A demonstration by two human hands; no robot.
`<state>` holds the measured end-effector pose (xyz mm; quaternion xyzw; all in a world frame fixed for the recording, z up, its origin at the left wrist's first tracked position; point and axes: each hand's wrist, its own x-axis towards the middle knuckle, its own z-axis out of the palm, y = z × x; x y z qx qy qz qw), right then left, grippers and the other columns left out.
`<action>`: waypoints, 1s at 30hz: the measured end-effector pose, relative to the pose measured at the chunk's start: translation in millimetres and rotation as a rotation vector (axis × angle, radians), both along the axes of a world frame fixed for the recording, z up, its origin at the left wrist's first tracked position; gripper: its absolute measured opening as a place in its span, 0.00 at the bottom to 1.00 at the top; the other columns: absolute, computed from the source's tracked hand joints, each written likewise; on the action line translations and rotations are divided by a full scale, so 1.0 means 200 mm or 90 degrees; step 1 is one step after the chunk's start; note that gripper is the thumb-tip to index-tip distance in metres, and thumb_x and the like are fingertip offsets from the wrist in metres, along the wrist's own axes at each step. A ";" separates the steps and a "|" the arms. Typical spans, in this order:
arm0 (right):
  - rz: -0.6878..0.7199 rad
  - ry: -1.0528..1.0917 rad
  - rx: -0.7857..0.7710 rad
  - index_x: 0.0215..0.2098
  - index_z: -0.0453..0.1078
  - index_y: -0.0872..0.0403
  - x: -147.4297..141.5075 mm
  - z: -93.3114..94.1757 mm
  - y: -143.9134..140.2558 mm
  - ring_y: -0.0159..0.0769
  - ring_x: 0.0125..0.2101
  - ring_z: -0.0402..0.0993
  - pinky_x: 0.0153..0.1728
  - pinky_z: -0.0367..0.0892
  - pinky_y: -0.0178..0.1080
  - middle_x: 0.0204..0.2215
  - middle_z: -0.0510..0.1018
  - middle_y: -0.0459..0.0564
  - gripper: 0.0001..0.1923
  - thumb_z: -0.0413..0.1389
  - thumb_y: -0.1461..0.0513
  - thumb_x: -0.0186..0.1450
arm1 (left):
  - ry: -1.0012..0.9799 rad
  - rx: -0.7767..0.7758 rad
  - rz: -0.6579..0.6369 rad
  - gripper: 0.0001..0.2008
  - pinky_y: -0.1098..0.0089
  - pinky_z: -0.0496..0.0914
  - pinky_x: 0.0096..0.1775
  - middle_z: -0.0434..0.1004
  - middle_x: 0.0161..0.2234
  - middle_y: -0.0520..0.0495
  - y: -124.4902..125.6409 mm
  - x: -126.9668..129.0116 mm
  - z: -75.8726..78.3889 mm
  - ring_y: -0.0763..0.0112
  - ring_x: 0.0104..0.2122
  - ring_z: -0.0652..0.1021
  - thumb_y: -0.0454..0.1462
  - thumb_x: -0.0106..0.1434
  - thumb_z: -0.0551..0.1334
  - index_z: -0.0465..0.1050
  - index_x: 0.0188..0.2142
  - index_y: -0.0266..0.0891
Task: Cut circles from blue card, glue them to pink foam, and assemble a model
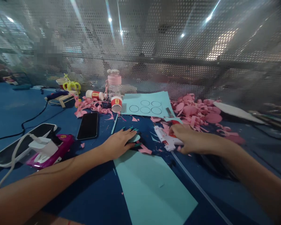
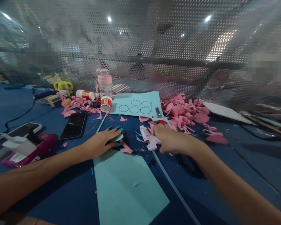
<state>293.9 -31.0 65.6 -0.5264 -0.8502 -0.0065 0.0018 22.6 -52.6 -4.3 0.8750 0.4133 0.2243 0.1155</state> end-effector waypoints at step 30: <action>-0.165 0.932 -0.288 0.30 0.72 0.55 -0.37 -0.09 -0.11 0.37 0.30 0.75 0.32 0.71 0.37 0.29 0.79 0.49 0.20 0.68 0.57 0.40 | -0.797 -0.420 0.059 0.24 0.65 0.70 0.45 0.75 0.40 0.46 -0.02 0.10 0.03 0.64 0.45 0.73 0.52 0.56 0.58 0.69 0.47 0.42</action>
